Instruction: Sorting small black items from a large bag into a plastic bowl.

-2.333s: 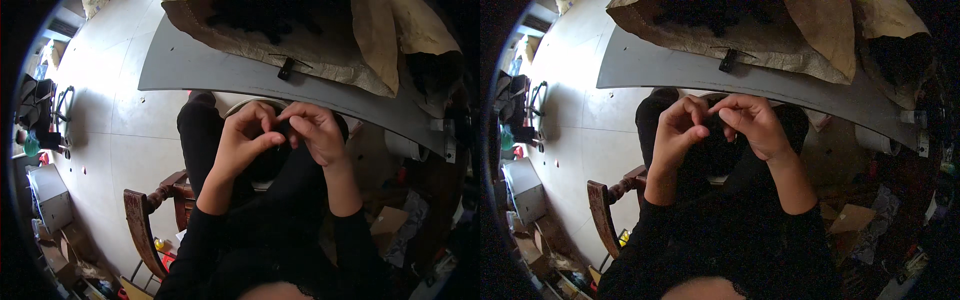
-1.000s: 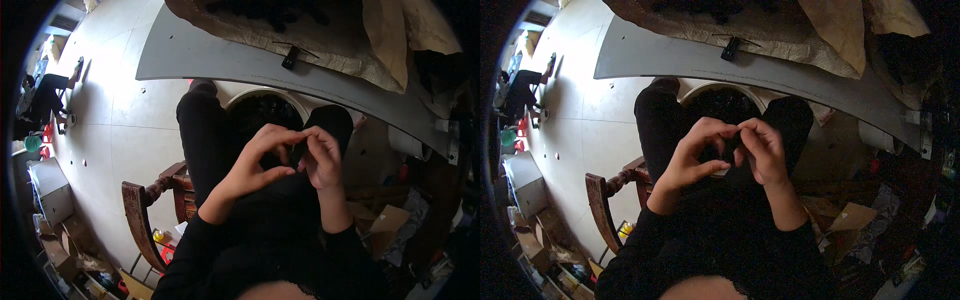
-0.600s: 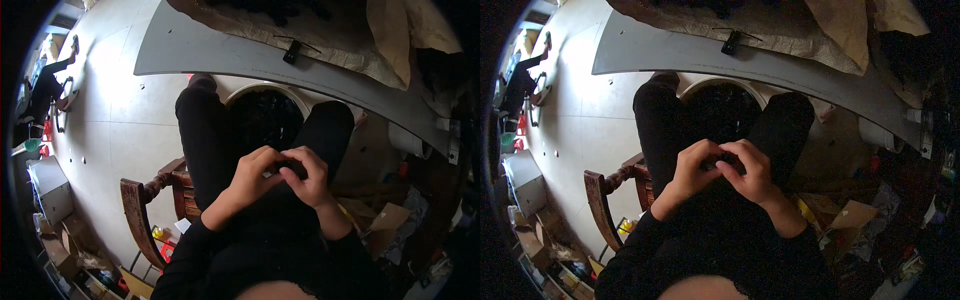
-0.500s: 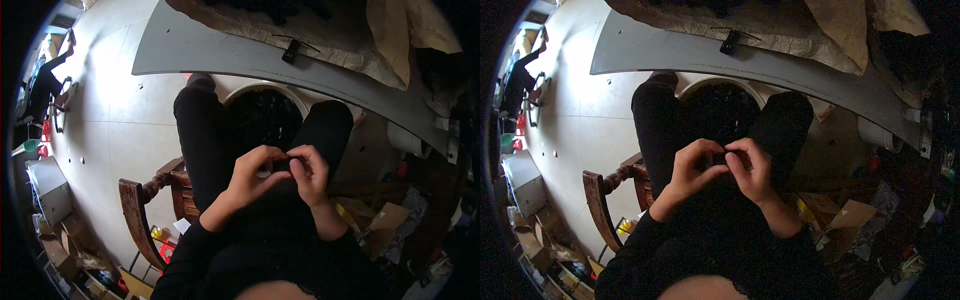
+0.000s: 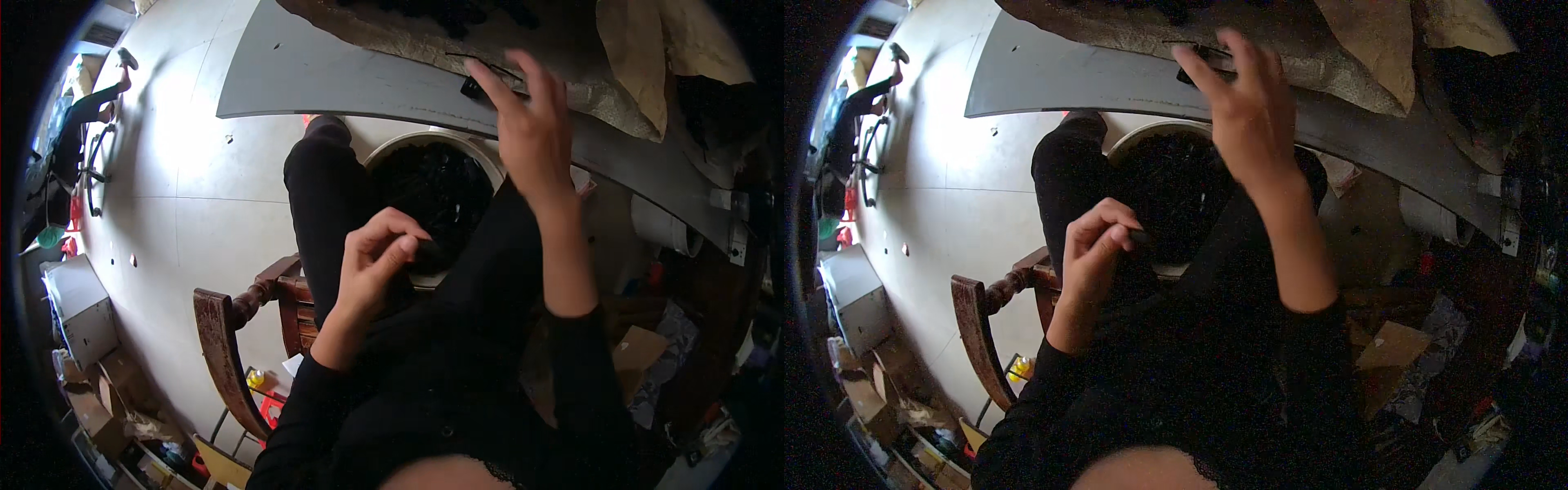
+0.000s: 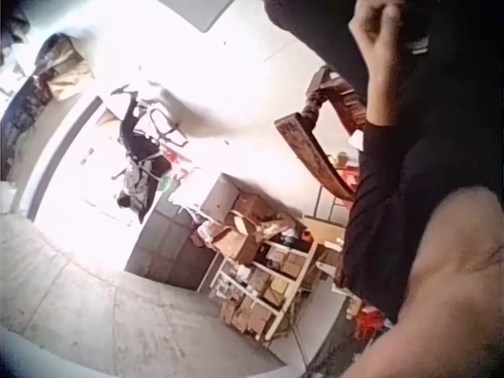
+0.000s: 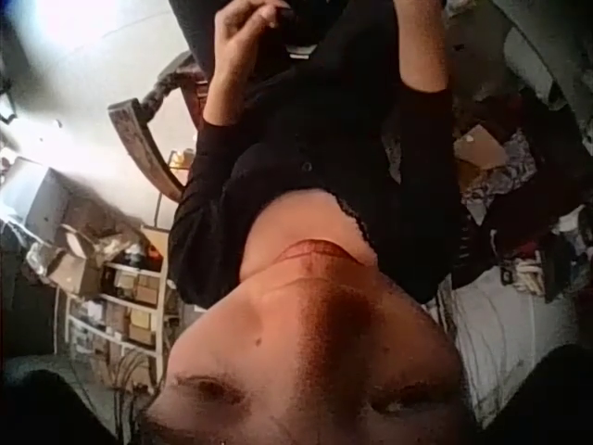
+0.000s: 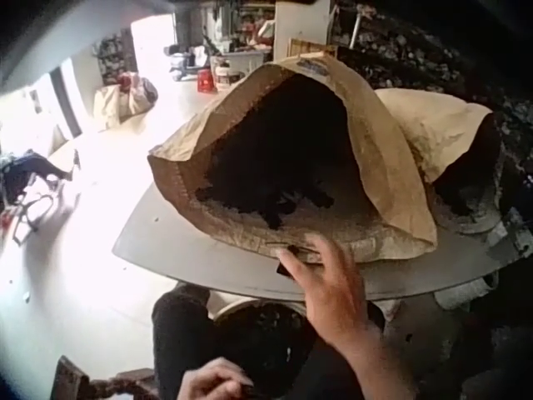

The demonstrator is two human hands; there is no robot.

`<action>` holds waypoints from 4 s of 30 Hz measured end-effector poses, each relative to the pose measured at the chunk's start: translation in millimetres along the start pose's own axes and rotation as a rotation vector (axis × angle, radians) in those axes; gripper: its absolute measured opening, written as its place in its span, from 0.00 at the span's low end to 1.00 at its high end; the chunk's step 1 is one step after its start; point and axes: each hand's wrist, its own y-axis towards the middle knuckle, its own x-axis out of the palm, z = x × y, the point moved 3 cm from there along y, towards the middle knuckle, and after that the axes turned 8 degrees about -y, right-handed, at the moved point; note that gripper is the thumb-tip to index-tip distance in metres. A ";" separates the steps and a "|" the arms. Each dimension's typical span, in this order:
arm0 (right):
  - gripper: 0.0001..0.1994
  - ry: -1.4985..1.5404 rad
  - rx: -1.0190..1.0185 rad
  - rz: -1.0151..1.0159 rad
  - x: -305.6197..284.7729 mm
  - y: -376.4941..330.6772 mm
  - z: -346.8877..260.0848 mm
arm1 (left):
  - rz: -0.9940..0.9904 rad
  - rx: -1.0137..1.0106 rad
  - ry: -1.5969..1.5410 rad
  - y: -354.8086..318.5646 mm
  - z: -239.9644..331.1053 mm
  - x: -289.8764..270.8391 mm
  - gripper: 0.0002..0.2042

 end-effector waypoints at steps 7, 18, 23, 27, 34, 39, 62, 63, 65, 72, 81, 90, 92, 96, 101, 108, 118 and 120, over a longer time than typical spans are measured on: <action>0.12 0.577 -0.109 -0.249 -16.7 6.4 -10.2 | 0.089 0.276 0.182 7.6 22.7 -15.3 0.03; 0.10 1.749 0.865 -0.524 -18.5 -66.8 -65.4 | -0.084 0.478 0.670 18.9 36.3 21.7 0.11; 0.08 1.409 0.737 -0.265 -13.2 -78.1 -75.8 | -0.034 0.373 0.609 11.2 20.2 26.6 0.12; 0.07 1.168 0.755 -0.203 -20.7 -80.4 -76.2 | -0.023 0.262 0.529 8.8 12.5 28.9 0.09; 0.05 0.740 0.420 0.019 -30.7 -76.4 -80.1 | -0.008 0.144 0.153 5.9 2.8 38.0 0.05; 0.05 0.508 0.210 0.043 -45.2 -64.4 -64.5 | -0.064 0.375 0.529 14.3 6.5 27.0 0.09; 0.10 1.339 0.480 -0.419 -32.2 -78.6 -49.6 | -0.039 0.243 0.407 13.3 16.2 26.0 0.09; 0.10 1.316 0.515 -0.369 -33.0 -79.3 -51.7 | 0.032 0.274 0.502 12.1 17.0 28.4 0.09; 0.09 1.291 0.549 -0.317 -33.4 -82.1 -55.4 | 0.034 0.337 0.559 12.6 13.0 31.1 0.09; 0.09 1.130 0.589 -0.244 -35.2 -85.6 -62.2 | 0.115 0.371 0.528 11.5 7.2 35.0 0.07; 0.09 0.889 0.379 -0.114 -43.1 -76.6 -65.5 | 0.028 0.047 -0.108 15.0 -9.2 31.2 0.04; 0.11 0.200 0.285 0.004 29.2 44.3 37.1 | 0.011 -0.124 -0.638 14.0 -6.5 12.0 0.06; 0.14 0.000 0.313 -0.024 64.8 54.5 73.4 | -0.016 -0.165 -0.664 15.0 -12.3 11.8 0.08; 0.20 -0.082 0.335 -0.096 95.8 50.7 101.2 | -0.047 -0.151 -0.747 12.3 -13.7 4.2 0.07; 0.23 0.852 0.982 -0.303 55.7 34.4 99.6 | 0.081 -0.153 -0.507 20.2 -9.4 5.7 0.04; 0.21 1.808 1.022 -0.331 -0.9 -17.4 -1.9 | 0.158 0.372 0.480 37.8 31.9 29.4 0.16; 0.17 1.380 0.707 -0.269 -15.3 -53.7 -26.6 | 0.000 0.533 0.607 32.2 48.7 32.8 0.11; 0.22 1.487 0.539 -0.463 -21.5 -49.2 -33.9 | -0.006 0.486 0.588 29.4 44.1 33.3 0.10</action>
